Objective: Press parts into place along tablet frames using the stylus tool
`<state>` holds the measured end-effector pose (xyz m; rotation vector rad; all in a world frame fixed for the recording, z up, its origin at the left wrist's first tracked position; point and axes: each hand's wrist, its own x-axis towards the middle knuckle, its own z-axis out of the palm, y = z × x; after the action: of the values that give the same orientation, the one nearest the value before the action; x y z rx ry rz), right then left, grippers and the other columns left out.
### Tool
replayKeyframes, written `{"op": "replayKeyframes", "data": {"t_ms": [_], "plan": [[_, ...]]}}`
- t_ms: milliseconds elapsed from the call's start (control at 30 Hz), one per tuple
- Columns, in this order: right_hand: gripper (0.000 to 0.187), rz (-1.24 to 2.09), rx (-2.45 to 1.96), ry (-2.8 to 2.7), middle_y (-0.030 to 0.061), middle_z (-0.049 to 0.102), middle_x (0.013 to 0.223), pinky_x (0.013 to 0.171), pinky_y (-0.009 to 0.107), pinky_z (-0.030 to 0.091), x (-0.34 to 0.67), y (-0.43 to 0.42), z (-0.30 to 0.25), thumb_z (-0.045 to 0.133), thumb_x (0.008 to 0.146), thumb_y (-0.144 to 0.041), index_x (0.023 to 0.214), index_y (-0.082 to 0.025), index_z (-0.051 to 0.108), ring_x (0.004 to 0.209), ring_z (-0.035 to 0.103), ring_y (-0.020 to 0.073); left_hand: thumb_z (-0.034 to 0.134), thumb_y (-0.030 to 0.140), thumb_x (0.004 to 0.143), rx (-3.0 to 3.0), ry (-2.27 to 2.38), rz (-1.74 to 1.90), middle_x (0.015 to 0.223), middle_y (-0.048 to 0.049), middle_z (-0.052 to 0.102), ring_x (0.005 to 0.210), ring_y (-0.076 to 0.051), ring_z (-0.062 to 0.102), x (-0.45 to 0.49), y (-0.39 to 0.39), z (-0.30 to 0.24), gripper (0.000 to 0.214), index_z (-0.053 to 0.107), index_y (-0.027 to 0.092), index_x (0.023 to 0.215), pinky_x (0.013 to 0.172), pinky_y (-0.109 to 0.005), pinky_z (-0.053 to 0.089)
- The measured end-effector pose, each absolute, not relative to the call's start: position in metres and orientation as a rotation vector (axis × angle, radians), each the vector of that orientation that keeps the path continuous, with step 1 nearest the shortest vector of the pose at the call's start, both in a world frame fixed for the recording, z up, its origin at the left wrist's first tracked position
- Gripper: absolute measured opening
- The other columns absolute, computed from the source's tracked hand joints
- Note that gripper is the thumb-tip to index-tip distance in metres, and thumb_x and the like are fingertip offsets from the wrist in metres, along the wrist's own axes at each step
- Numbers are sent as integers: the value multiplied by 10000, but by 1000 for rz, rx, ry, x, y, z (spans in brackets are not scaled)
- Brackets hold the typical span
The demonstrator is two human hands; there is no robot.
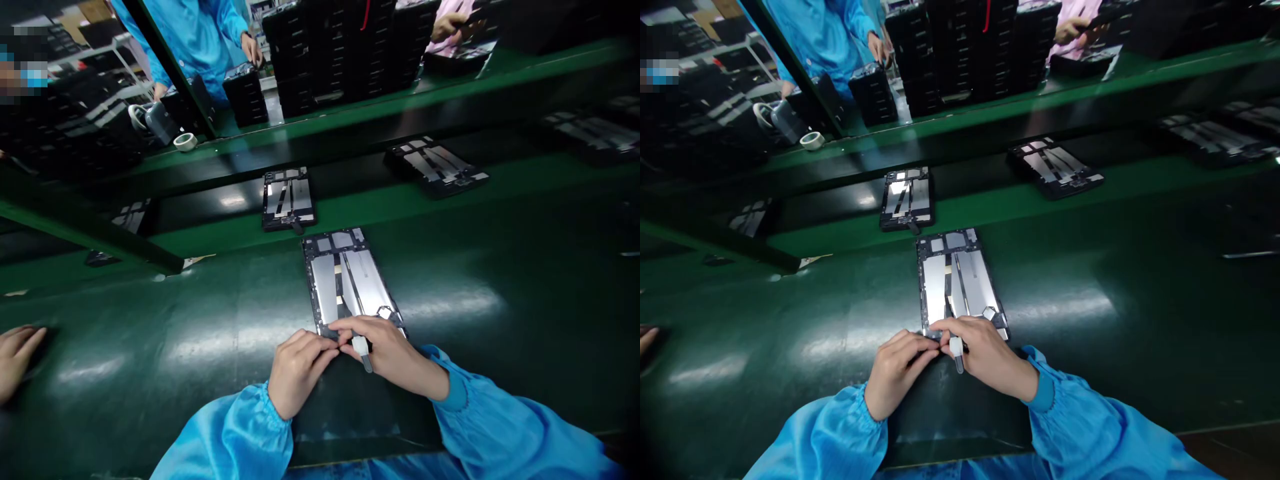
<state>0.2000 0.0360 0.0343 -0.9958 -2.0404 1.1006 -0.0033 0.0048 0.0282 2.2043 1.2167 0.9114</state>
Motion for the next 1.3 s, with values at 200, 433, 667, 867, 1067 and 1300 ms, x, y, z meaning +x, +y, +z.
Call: {"op": "replayKeyframes", "data": {"t_ms": [200,433,667,867,1067,1300], "plan": [[355,1068,-952,-2035,2,722,868,766,320,506,201,34,33,585,866,-44,1163,-237,617,826,670,191,588,279,945,2164,1287,833,840,-22,643,798,-154,597,-4,3,29,121,679,206,911,703,-266,490],[466,936,-891,-2125,23,687,866,737,327,480,200,32,26,531,830,45,1209,-222,581,806,627,201,544,207,965,2518,1351,770,847,-28,616,753,-151,538,-6,-5,31,120,660,183,945,634,-256,430],[495,793,-872,-2217,48,650,845,693,330,478,200,31,24,483,803,71,1210,-190,586,783,590,215,467,145,991,2810,1246,661,1040,-59,651,851,-174,548,-19,-9,29,275,592,175,1234,717,-292,446],[479,865,-881,-2146,32,677,850,711,328,504,200,32,21,491,826,59,1220,-198,583,785,615,202,396,140,1011,2918,1173,595,1076,-67,643,876,-183,548,-25,-7,26,302,595,171,1235,730,-309,452],[373,909,-893,-2075,44,721,892,755,350,530,205,30,29,494,934,-78,1267,-222,583,824,670,211,336,141,1023,2958,1188,563,1046,-73,629,844,-174,548,-22,-8,27,350,571,179,1280,717,-304,441],[309,1205,-1025,-1767,32,654,876,589,246,537,222,8,36,446,1017,-280,1289,-251,590,621,619,126,423,146,994,2833,1269,531,1042,-86,601,884,-200,543,-16,-10,24,303,585,184,1248,712,-325,422]]}}
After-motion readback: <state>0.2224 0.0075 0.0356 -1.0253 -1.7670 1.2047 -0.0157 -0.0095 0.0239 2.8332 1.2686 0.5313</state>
